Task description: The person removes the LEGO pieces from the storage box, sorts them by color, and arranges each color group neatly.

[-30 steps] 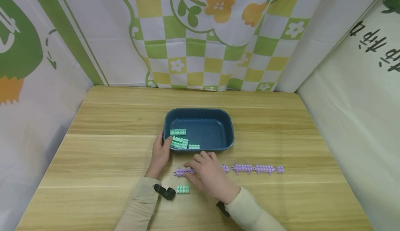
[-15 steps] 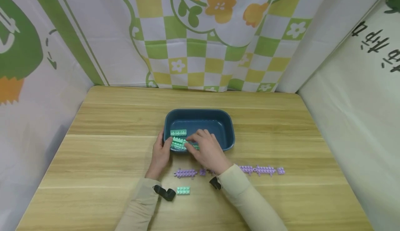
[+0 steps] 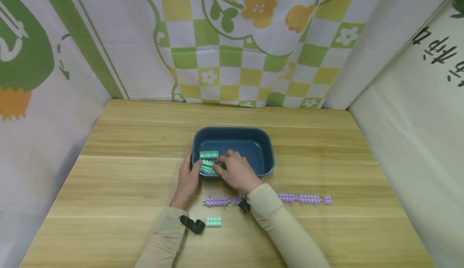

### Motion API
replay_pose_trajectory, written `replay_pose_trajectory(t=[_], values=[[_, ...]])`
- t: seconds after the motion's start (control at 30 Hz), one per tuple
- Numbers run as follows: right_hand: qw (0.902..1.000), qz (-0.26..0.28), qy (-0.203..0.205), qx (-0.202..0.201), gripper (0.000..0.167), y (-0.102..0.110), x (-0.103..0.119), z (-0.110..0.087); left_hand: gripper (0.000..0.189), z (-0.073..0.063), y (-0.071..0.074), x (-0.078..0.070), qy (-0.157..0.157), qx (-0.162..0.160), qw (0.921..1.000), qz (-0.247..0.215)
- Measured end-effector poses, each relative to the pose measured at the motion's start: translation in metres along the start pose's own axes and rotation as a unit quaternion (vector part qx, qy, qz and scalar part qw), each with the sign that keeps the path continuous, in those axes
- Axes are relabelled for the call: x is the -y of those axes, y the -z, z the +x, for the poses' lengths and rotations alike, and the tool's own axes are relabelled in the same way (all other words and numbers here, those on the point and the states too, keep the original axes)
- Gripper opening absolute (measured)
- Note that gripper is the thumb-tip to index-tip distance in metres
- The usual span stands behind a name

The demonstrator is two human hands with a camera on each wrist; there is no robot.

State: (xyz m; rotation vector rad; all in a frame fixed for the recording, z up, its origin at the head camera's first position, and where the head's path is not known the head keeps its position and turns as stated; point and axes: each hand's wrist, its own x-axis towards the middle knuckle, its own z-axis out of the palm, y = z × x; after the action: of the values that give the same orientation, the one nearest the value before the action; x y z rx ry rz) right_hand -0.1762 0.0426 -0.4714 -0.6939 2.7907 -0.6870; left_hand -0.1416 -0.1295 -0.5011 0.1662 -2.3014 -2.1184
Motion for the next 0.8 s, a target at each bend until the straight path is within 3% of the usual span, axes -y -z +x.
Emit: replay_pose_trajectory(t=[0.23,0.8], values=[[0.9995,-0.009,-0.007,0.03,0.041,-0.0026,-0.0032,0.0025,0.054,-0.0001,0.0004,0.0,0.005,0.001,1.0,-0.005],[0.9992,-0.003,-0.034,0.022,0.044,-0.0043,-0.0038,0.0043,0.055,0.0,0.0,-0.0011,0.004,-0.003,1.0,-0.006]])
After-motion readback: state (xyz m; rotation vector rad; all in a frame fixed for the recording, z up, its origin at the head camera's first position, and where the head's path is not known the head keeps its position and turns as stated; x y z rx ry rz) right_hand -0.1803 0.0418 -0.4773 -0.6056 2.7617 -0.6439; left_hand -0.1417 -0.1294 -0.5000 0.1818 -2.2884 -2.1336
